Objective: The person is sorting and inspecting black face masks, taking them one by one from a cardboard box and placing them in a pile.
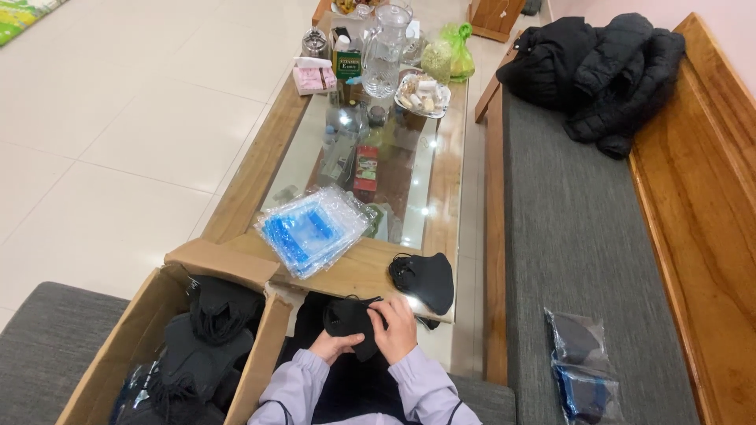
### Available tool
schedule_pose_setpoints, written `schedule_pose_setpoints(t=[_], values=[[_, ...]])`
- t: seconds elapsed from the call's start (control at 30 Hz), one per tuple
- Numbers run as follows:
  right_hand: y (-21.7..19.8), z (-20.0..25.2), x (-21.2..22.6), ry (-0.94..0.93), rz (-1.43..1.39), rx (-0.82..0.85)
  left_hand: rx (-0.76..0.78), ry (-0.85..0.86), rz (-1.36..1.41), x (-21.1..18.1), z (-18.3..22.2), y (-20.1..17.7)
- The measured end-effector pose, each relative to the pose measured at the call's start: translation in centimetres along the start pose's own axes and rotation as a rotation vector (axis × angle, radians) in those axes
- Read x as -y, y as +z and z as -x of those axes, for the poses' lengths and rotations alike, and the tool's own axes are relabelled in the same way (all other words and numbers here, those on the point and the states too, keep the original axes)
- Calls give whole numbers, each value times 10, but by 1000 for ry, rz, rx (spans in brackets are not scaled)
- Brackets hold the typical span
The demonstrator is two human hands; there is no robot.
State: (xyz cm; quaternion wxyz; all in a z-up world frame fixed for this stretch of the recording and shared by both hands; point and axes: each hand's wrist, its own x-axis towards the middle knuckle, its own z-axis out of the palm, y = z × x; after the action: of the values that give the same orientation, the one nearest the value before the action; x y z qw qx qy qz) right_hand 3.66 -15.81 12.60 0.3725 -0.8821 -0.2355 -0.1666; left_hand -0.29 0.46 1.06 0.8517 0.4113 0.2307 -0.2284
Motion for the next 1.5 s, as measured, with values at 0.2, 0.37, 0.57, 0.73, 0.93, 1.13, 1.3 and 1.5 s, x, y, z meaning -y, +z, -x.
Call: schedule_pose_setpoints(t=[0.2,0.37,0.57,0.73,0.93,1.13,1.3,1.5], values=[[19,25,-17,101,23,99,-50,42,75,-5,0,3],[21,45,-14,98,24,197,-58,91,154,5,-12,-5],[27,50,-30,351,-12,246,-68,42,121,1,-4,-1],[15,31,-38,480,-153,170,-87,36,161,10,-13,-3],[15,34,-128,640,-458,-201,-164,91,174,29,-30,-24],[-21,21,-156,1011,-566,-296,-173,103,206,29,-32,-23],[-32,8,-149,1051,-515,-264,-164,84,208,26,-29,-20],[-48,-7,-121,1096,-319,-141,-131,45,194,-7,0,6]])
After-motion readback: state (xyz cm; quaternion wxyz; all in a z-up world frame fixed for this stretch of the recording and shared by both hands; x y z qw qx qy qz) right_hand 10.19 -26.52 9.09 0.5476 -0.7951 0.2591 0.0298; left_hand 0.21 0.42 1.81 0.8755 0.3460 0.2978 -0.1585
